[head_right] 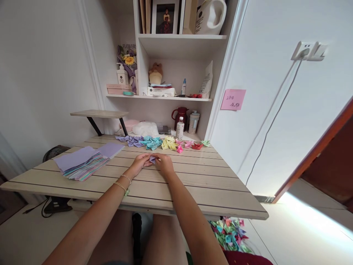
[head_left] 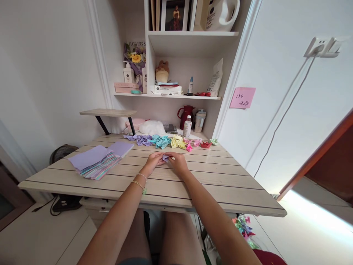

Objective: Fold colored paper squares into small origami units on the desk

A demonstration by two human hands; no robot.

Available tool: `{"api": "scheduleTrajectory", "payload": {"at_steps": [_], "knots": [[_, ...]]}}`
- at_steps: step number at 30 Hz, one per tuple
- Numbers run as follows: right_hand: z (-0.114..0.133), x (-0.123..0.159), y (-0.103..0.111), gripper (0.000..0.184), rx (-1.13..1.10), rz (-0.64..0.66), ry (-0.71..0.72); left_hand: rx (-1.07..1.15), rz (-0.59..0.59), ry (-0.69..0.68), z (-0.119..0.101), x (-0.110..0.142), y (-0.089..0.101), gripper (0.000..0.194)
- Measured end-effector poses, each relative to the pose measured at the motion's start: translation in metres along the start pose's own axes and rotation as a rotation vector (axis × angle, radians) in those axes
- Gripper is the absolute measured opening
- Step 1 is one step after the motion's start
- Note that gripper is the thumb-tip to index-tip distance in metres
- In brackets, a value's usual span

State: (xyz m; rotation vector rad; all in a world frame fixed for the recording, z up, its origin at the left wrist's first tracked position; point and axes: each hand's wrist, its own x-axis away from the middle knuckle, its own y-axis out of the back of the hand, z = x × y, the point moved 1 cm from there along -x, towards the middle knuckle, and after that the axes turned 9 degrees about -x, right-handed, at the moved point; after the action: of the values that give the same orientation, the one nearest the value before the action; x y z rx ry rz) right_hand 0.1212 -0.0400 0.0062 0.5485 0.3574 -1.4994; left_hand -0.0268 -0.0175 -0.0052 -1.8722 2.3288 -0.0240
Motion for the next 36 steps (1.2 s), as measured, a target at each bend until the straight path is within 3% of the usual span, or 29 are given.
{"api": "scheduleTrajectory", "payload": {"at_steps": [4,7,11,17,26,36], "knots": [[0.006,0.001,-0.004,0.039,0.026,0.067,0.065,0.000,-0.004,-0.045,-0.002,0.001,0.002,0.036],[0.004,0.000,-0.002,0.043,-0.031,0.002,0.034,-0.025,-0.024,-0.078,-0.002,0.000,0.002,0.050],[-0.006,-0.002,0.002,0.029,-0.053,0.006,-0.052,-0.092,-0.044,-0.126,-0.001,-0.001,0.000,0.057],[-0.017,-0.004,0.005,0.024,-0.027,-0.018,-0.058,-0.135,-0.002,-0.153,0.002,0.000,-0.001,0.046],[-0.011,-0.005,0.008,0.015,0.177,0.015,0.026,-0.238,-0.001,-0.200,0.003,0.002,-0.003,0.029],[-0.011,-0.006,0.010,0.013,0.382,0.025,0.098,-0.270,-0.139,-0.202,0.004,-0.003,0.003,0.030]]}}
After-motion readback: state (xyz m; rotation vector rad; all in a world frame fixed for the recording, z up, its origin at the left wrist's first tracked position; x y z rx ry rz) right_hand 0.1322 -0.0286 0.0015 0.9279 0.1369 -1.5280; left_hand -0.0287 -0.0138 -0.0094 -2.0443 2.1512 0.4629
